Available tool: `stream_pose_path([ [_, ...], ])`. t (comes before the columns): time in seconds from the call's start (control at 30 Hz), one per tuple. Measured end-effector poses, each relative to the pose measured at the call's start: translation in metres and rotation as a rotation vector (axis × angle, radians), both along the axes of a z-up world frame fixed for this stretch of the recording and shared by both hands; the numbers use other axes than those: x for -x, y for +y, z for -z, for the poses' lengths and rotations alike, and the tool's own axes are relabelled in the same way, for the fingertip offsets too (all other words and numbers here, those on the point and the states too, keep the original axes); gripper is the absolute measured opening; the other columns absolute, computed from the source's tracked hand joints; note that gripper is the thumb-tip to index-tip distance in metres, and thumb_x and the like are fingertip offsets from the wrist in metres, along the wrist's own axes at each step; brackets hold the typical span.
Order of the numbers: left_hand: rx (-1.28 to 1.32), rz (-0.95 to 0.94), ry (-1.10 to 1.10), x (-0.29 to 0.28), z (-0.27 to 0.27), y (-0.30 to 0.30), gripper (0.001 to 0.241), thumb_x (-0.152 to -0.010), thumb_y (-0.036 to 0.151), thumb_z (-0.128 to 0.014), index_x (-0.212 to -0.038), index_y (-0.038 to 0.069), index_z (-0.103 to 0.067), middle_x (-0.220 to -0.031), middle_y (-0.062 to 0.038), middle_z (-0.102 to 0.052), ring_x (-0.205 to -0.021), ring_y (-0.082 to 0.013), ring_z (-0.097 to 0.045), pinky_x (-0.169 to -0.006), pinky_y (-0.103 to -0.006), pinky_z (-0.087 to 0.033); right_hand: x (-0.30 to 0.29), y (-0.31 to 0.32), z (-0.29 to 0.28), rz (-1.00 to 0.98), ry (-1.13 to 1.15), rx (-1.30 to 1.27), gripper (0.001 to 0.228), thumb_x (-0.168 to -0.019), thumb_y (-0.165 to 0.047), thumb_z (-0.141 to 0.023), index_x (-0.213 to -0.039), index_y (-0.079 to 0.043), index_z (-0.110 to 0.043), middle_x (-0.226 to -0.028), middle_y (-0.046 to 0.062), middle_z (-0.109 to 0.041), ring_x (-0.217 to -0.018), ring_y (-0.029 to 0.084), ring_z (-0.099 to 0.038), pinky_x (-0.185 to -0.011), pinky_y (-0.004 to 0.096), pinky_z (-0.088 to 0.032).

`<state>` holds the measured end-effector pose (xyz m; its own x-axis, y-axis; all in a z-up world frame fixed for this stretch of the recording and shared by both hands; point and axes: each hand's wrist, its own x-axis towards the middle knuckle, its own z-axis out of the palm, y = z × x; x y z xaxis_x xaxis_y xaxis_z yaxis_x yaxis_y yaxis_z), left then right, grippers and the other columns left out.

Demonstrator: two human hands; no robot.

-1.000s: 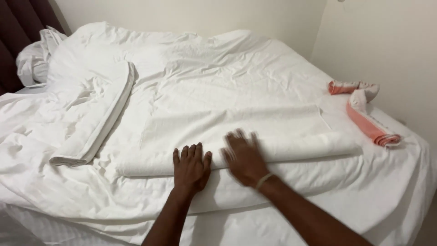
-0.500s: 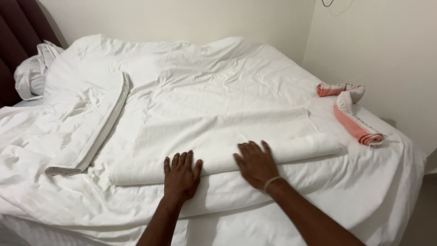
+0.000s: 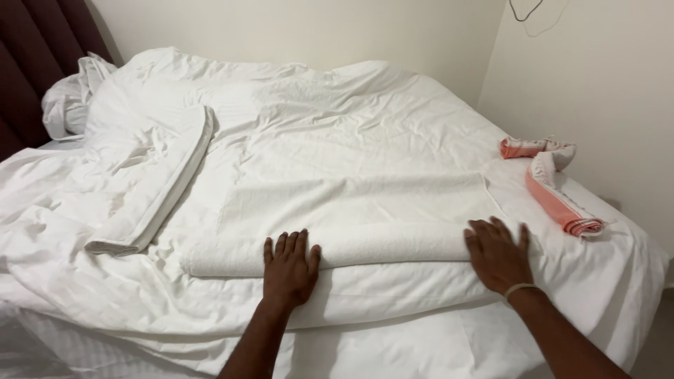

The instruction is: The person rolls a white towel tightly into a cylindrical shape on a bed. They then pick up a folded orange and white striped towel and unfold it onto the bed.

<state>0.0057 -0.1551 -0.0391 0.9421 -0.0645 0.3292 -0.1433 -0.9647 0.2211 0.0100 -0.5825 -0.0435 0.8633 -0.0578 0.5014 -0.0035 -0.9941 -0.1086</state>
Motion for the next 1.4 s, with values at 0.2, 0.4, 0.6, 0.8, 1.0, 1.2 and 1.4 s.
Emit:
stream_pose_path([
  [0.2,0.026,0.007,-0.021,0.003,0.000,-0.001,0.066,-0.104,0.050,-0.026,-0.154,0.009,-0.037,-0.157,-0.012,-0.041,-0.151,-0.0300,-0.027,-0.125,-0.0537,-0.004,0.000,-0.028,-0.004,0.116,0.095,-0.194,0.053,-0.102,-0.048,-0.034,-0.143,-0.022,-0.054,-0.153,0.000,-0.050,-0.150,0.024,-0.033,-0.117,0.075,-0.011],
  [0.4,0.058,0.019,-0.059,0.002,-0.001,-0.001,0.066,-0.104,0.049,-0.028,-0.152,0.006,-0.040,-0.156,-0.014,-0.043,-0.150,-0.0313,-0.029,-0.125,-0.0536,-0.005,-0.012,-0.049,-0.023,0.449,0.259,-0.305,0.053,-0.106,-0.049,-0.043,-0.140,-0.012,-0.059,-0.160,0.012,-0.044,-0.149,0.048,-0.025,-0.112,0.083,-0.009],
  [0.6,0.035,-0.001,-0.007,0.007,-0.002,-0.002,0.065,-0.105,0.047,-0.026,-0.153,0.006,-0.039,-0.157,-0.014,-0.042,-0.152,-0.0311,-0.028,-0.126,-0.0539,-0.005,0.016,0.055,-0.007,-0.205,-0.071,0.043,0.076,-0.079,-0.021,-0.056,-0.153,-0.014,-0.043,-0.160,0.010,-0.041,-0.151,0.027,-0.031,-0.124,0.062,-0.021],
  [0.8,0.057,0.062,0.011,0.001,0.002,0.009,0.066,-0.104,0.047,-0.025,-0.156,0.008,-0.032,-0.161,-0.014,-0.035,-0.153,-0.0306,-0.022,-0.125,-0.0525,-0.002,0.033,0.087,-0.011,-0.120,0.002,0.180,0.078,-0.080,-0.017,-0.054,-0.155,-0.018,-0.034,-0.159,0.003,-0.038,-0.150,0.019,-0.029,-0.125,0.055,-0.011],
  [1.0,0.013,0.049,0.081,0.001,-0.009,0.004,0.066,-0.104,0.047,-0.023,-0.157,0.009,-0.031,-0.162,-0.012,-0.034,-0.154,-0.0289,-0.022,-0.126,-0.0516,-0.002,0.031,0.065,0.000,-0.214,-0.060,0.099,0.069,-0.085,-0.013,-0.049,-0.153,-0.014,-0.037,-0.157,0.005,-0.042,-0.150,0.020,-0.031,-0.126,0.048,-0.013],
  [1.2,0.044,0.056,0.045,0.002,-0.007,0.006,0.065,-0.103,0.046,-0.025,-0.155,0.008,-0.034,-0.160,-0.012,-0.038,-0.153,-0.0288,-0.024,-0.126,-0.0515,-0.003,0.030,0.069,0.000,-0.204,-0.061,0.076,0.070,-0.084,-0.011,-0.049,-0.152,-0.014,-0.037,-0.157,0.004,-0.043,-0.149,0.020,-0.031,-0.126,0.047,-0.012],
  [1.4,0.028,0.064,0.114,-0.005,-0.011,0.014,0.066,-0.104,0.049,-0.024,-0.157,0.010,-0.033,-0.161,-0.012,-0.037,-0.154,-0.0287,-0.025,-0.127,-0.0519,-0.005,0.034,0.072,-0.003,-0.206,-0.046,0.057,0.069,-0.084,-0.010,-0.049,-0.152,-0.014,-0.038,-0.157,0.003,-0.043,-0.150,0.020,-0.031,-0.126,0.047,-0.012],
])
